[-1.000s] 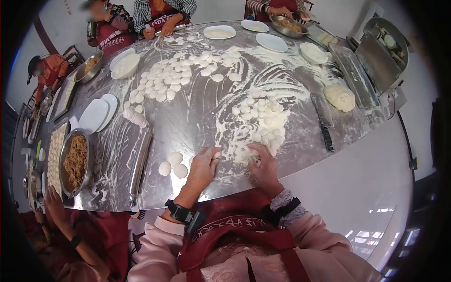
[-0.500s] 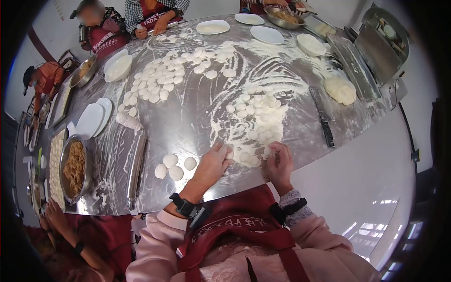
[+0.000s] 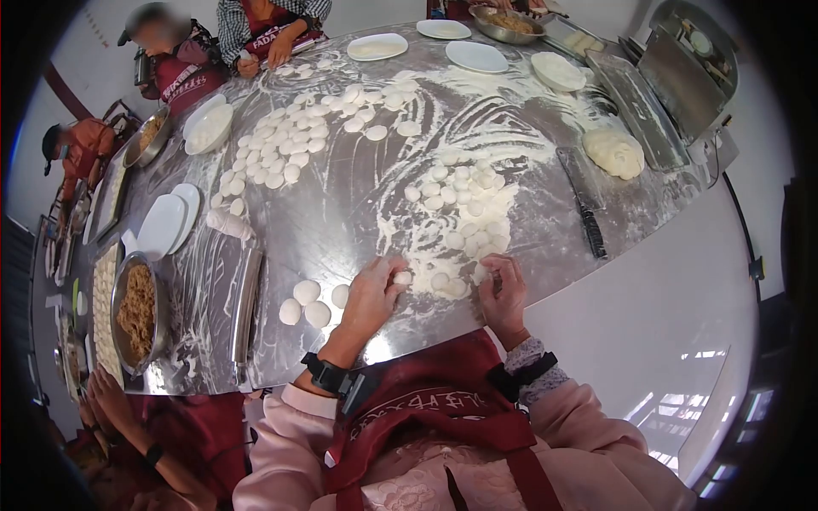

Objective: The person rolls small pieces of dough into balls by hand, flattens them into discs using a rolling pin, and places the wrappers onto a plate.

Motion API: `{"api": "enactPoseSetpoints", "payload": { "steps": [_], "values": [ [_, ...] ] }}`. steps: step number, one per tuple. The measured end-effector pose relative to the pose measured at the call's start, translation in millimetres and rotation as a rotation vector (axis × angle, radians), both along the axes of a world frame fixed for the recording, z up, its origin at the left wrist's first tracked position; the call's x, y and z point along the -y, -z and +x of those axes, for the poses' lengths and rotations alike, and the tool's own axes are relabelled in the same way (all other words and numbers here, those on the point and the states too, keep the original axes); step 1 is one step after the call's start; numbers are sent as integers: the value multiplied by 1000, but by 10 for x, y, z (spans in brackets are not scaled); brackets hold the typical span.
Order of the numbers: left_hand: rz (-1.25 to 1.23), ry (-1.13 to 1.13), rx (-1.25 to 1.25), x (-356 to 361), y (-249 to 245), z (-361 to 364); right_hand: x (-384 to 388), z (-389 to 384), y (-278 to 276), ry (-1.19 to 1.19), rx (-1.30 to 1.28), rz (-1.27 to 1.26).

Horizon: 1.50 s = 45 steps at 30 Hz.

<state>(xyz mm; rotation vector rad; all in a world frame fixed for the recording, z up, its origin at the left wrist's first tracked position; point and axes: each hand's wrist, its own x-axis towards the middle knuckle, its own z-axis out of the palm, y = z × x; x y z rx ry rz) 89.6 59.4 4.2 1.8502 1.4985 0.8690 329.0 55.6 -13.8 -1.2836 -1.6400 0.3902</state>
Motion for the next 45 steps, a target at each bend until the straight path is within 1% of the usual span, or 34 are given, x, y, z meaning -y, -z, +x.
{"api": "enactPoseSetpoints", "payload": {
  "steps": [1, 3, 7, 9, 10, 12, 13, 15, 16, 18, 19, 21, 22, 24, 25, 27, 28, 30, 31, 33, 34, 36, 37, 39, 40, 41, 42, 43, 45],
  "values": [
    [1, -3, 2, 20, 2, -7, 3, -5, -9, -2, -9, -8],
    [327, 60, -163, 44, -1, -26, 3, -8, -4, -4, -9, 1],
    [254, 75, -126, 54, -23, -20, 1, -2, 4, 9, 14, 38],
    [-33, 33, -72, 71, -93, -1, 8, -9, -7, 23, 26, 34],
    [-32, 33, -69, 83, -81, 3, 12, -11, -15, 39, 38, 30],
    [127, -75, -110, 131, -27, 14, 19, -17, -28, 43, 45, 30],
    [128, -74, -109, 159, 8, 3, 20, -19, -31, 45, 49, 27],
    [222, -106, -117, 207, 56, -48, 18, -16, -35, 45, 65, 34],
    [220, -108, -116, 213, 57, -74, 19, -19, -34, 43, 80, 40],
    [222, -102, -227, 244, 15, -114, 12, -21, -21, 28, 75, 51],
    [221, -105, -226, 254, -30, -110, 5, -19, -14, 18, 68, 66],
    [180, -130, -330, 244, -138, -90, -5, -16, -6, 31, 90, 78],
    [180, -130, -330, 219, -152, -92, -6, -15, -2, 47, 110, 90],
    [155, 14, -122, 181, -170, -100, -3, -17, 2, 48, 103, 78],
    [155, 13, -122, 160, -115, -115, -2, -18, 4, 49, 96, 68],
    [182, 128, -183, 106, 7, -150, -6, -15, 11, 52, 102, 68],
    [181, 128, -183, 111, 14, -157, -6, -13, 14, 56, 108, 67],
    [60, 78, -181, 130, -25, -162, -2, -15, 9, 54, 94, 60],
    [56, 77, -185, 147, -67, -158, -3, -18, 10, 52, 80, 52],
    [146, -34, -416, 188, -168, -135, -5, -24, 15, 49, 73, 48],
    [139, -34, -420, 166, -201, -107, -5, -25, 13, 47, 71, 47],
    [272, -143, -429, 44, -269, -11, -6, -28, 8, 43, 56, 30],
    [262, -142, -431, -22, -331, 47, -6, -29, 0, 41, 45, 19],
    [326, -121, -542, -151, -415, 181, -3, -38, -31, 40, 38, 3],
    [315, -120, -544, -207, -295, 244, -6, -43, -43, 41, 33, -4],
    [308, -67, -555, -279, -89, 304, -14, -43, -53, 39, 33, -15],
    [298, -14, -566, -322, 1, 362, -14, -41, -62, 40, 23, -25],
    [224, -38, -646, -322, 71, 391, -12, -46, -57, 40, 11, -35],
    [224, -7, -654, -411, 113, 399, -22, -49, -49, 41, 33, -25]
  ]
}}
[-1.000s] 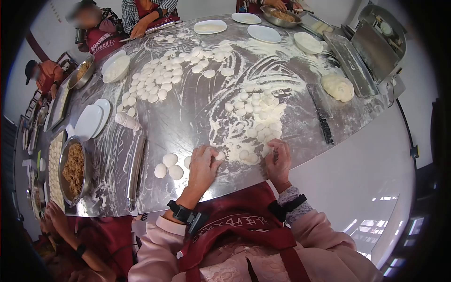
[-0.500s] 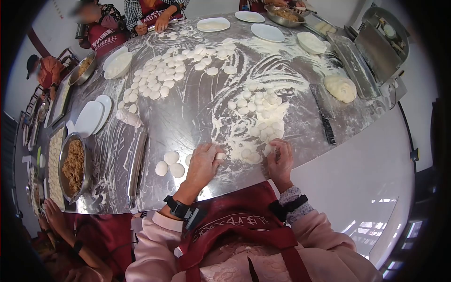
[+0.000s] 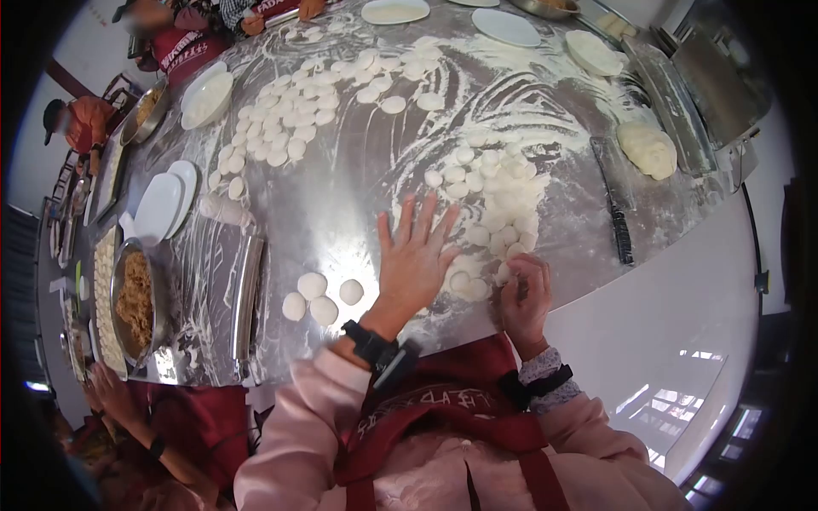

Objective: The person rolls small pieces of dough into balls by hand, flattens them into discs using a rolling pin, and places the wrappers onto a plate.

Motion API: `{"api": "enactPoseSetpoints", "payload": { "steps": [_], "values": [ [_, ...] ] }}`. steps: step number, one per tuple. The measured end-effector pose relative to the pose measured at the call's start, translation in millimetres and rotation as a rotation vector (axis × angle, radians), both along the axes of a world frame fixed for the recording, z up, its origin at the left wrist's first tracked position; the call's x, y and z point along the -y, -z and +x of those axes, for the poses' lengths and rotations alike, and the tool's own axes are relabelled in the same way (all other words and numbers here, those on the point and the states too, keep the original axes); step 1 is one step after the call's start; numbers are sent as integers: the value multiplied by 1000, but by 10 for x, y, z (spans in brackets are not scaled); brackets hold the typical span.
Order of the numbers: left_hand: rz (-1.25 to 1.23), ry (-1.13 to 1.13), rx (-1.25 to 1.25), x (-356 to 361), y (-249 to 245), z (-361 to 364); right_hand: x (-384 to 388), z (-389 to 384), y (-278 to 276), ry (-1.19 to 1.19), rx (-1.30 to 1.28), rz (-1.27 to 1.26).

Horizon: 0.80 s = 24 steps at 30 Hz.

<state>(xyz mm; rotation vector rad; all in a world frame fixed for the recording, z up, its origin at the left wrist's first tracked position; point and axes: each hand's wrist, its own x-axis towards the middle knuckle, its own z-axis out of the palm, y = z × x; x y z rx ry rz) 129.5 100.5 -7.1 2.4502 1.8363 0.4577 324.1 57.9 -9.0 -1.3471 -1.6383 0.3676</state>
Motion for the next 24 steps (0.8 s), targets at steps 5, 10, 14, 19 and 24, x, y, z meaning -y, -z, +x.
{"api": "enactPoseSetpoints", "payload": {
  "steps": [5, 10, 14, 19, 24],
  "values": [
    [22, -3, -10, -47, 27, -1, -10, 29, -5, 12, 84, 76],
    [34, 82, 68, 22, 65, -143, 45, 50, 71, -67, 94, 65],
    [145, -68, 114, 237, -9, -392, 118, -73, -65, -229, 209, 35],
    [29, 173, 327, 389, -272, -274, 134, -132, -98, -268, 438, -17],
    [-287, 302, 591, 463, -258, -143, 150, -138, -93, -329, 272, -73]
  ]
}}
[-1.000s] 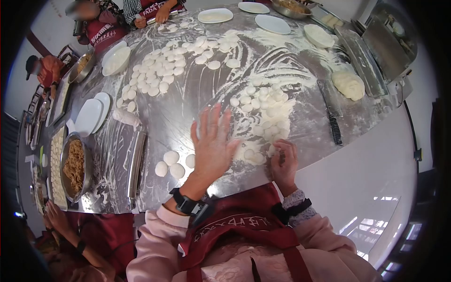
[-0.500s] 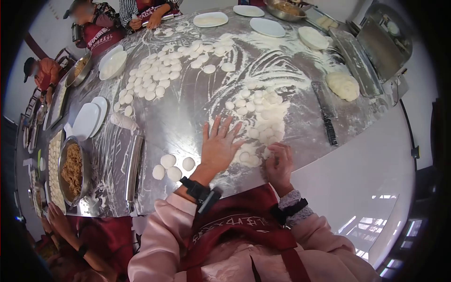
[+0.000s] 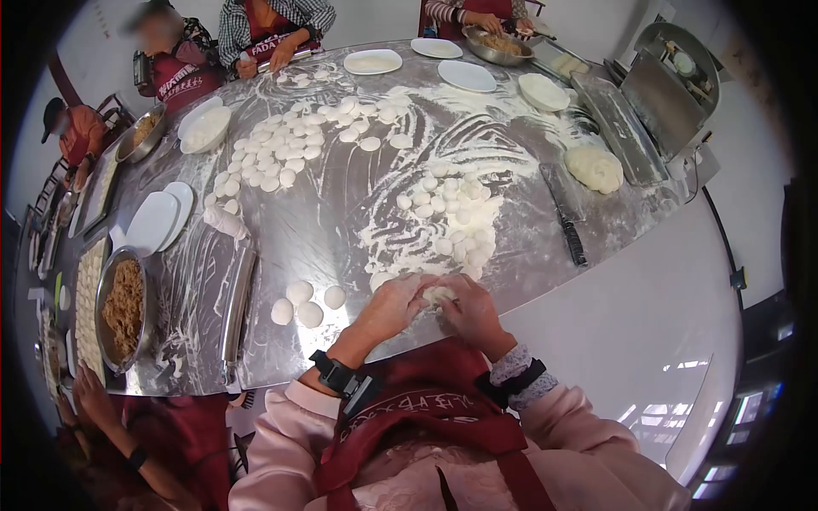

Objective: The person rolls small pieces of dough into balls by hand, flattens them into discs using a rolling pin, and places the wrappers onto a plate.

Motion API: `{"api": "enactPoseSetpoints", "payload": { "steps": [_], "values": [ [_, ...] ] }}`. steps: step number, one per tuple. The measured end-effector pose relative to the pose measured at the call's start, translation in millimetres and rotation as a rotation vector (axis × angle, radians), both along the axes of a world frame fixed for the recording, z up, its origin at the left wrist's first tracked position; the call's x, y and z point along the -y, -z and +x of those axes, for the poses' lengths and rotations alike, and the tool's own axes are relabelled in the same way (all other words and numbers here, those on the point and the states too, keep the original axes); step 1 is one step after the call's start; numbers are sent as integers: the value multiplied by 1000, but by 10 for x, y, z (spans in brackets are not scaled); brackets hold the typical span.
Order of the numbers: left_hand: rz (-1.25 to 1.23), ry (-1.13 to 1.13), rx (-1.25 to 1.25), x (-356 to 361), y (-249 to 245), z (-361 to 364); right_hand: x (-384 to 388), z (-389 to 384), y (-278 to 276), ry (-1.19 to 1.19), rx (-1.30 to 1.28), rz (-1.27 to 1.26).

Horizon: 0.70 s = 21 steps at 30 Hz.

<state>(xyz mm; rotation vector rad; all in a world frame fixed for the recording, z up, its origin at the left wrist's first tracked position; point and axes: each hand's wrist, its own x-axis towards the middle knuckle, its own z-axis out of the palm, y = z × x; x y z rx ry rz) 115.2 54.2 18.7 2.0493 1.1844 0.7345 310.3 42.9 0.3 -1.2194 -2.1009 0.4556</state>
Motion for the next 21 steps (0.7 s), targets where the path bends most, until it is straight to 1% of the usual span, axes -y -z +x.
{"api": "enactPoseSetpoints", "payload": {
  "steps": [1, 2, 3, 4, 5, 8, 9, 10, 11, 12, 13, 14, 15, 17, 18, 19, 20, 21],
  "values": [
    [-216, -20, 84, 16, -53, 9, 30, -3, -24, 24, -111, -109],
    [-216, -17, 85, 26, -47, 9, 56, -5, -44, 49, -223, -220],
    [-166, -19, 139, 44, -32, -3, 67, -12, -55, 50, -222, -220],
    [-116, -23, 193, 63, -21, -13, 71, -26, -67, 67, -267, -289],
    [-116, -26, 193, 85, -18, -8, 77, -41, -82, 83, -313, -358],
    [-124, -64, 231, 136, -29, -7, 86, -79, -156, 77, -264, -311],
    [-182, -106, 227, 155, -47, -27, 79, -74, -133, 77, -266, -311],
    [-241, -147, 222, 169, -56, -52, 66, -59, -89, 75, -301, -250],
    [-240, -147, 220, 174, -36, -101, 58, -40, -66, 73, -337, -190],
    [-125, -195, 154, 170, -32, -171, 46, -11, -91, 74, -341, -189],
    [-10, -244, 87, 168, -38, -221, 31, 32, -136, 119, -257, -147],
    [8, -278, -12, 164, -46, -256, 28, 67, -153, 163, -172, -107],
    [6, -280, -15, 170, -21, -256, 13, 95, -59, 161, -174, -110],
    [222, -175, -83, 152, 37, -219, -52, 133, 192, -31, -48, 128],
    [178, -91, -149, 161, 25, -159, -24, 98, 131, -30, -50, 128],
    [179, -90, -150, 166, 33, -103, 22, 33, 14, -22, -54, 48],
    [163, -36, -139, 174, 48, -51, 47, 1, -45, -15, -59, -33],
    [144, 21, -128, 189, 62, -18, 43, 22, -33, -12, -62, -36]
  ]
}}
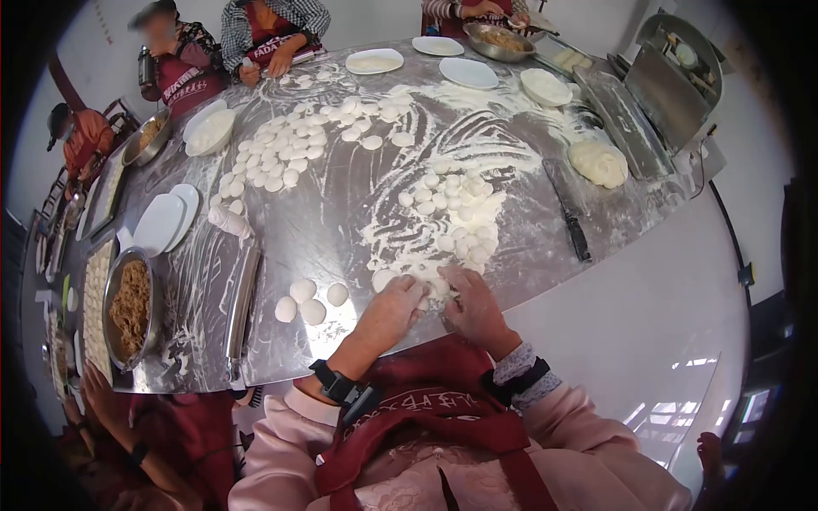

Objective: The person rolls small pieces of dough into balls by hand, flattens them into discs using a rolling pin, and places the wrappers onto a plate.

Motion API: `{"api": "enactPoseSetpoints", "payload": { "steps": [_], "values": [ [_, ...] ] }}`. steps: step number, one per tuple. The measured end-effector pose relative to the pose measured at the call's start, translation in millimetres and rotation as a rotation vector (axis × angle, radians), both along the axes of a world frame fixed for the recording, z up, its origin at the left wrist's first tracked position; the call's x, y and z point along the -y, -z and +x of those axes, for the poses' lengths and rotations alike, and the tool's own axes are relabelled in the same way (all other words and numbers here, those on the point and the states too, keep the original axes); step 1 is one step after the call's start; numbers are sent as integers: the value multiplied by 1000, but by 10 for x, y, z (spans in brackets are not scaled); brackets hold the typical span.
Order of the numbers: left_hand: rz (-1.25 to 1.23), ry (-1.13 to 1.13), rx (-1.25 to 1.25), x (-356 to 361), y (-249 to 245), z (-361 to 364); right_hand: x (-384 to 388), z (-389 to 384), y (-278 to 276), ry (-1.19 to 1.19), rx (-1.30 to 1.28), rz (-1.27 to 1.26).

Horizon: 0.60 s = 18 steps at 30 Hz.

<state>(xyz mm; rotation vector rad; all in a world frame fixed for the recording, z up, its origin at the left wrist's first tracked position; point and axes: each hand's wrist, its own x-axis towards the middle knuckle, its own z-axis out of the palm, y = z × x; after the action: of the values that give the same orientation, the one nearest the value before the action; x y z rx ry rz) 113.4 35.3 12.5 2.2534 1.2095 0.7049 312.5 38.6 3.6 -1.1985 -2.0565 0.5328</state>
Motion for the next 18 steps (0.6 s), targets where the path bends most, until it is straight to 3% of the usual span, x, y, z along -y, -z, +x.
{"api": "enactPoseSetpoints", "payload": {
  "steps": [6, 11, 16, 18],
  "values": [
    [-183, -43, 145, 29, 54, 17, -150, 425, 98, 228, -178, 152],
    [-148, -68, 151, 6, 70, 35, -250, 622, 219, 536, -163, -84],
    [293, -302, -62, -418, -148, -116, -274, 574, 392, 468, -79, 171],
    [265, -268, -105, -498, -18, -186, -272, 566, 387, 449, -70, 224]
  ]
}}
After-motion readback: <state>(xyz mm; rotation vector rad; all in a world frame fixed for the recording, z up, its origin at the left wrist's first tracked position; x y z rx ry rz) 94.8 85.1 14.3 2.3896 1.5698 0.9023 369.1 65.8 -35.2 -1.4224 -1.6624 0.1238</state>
